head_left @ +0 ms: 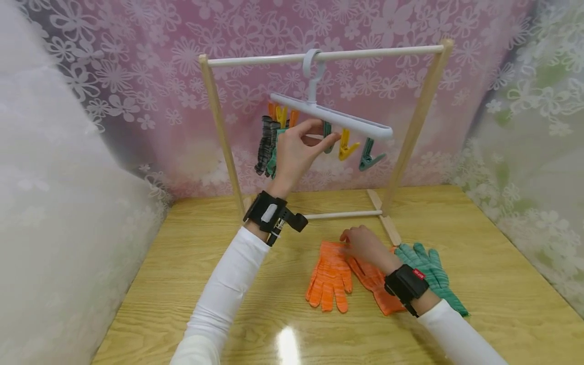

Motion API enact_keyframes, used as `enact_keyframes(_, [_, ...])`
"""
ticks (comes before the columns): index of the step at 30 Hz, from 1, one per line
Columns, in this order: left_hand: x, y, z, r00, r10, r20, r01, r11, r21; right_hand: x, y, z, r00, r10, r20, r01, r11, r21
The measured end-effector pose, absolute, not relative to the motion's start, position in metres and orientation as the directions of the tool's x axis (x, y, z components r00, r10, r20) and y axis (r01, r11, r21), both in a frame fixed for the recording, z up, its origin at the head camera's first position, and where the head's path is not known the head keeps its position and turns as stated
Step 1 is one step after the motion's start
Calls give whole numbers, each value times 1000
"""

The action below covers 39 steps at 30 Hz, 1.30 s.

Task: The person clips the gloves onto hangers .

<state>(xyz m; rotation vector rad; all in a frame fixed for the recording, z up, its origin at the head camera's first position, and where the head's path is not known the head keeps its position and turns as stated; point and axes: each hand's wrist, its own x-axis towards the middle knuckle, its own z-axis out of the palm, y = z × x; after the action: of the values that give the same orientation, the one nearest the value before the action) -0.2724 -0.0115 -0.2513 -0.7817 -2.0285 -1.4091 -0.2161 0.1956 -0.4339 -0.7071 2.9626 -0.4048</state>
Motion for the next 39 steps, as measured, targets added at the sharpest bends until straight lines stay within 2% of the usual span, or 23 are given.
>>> enact_keyframes(8, [-271, -12, -247, -685, 159, 711, 717, 321, 619, -232, 197, -442, -873, -483, -73, -435, 836, -335])
enact_keyframes(16, [-271, -13, -245, -699, 174, 694, 708, 310, 635, -247, 196, -445, -874, -450, -184, -331, 828, -453])
enact_keyframes(24, [-274, -14, -249, -692, 176, 700, 717, 276, 640, -252, 193, -452, -892, -445, -84, -360, 809, -465])
enact_keyframes(29, [-275, -13, -251, -696, 187, 694, 716, 249, 652, -256, 193, -453, -927, -375, 12, -307, 740, -599])
enact_keyframes(34, [-273, -13, -249, -698, 193, 690, 715, 254, 652, -258, 189, -444, -936, -323, 139, -319, 613, -722])
enact_keyframes(39, [-274, -15, -249, -702, 190, 687, 710, 263, 653, -257, 184, -430, -943, -272, 192, -308, 495, -812])
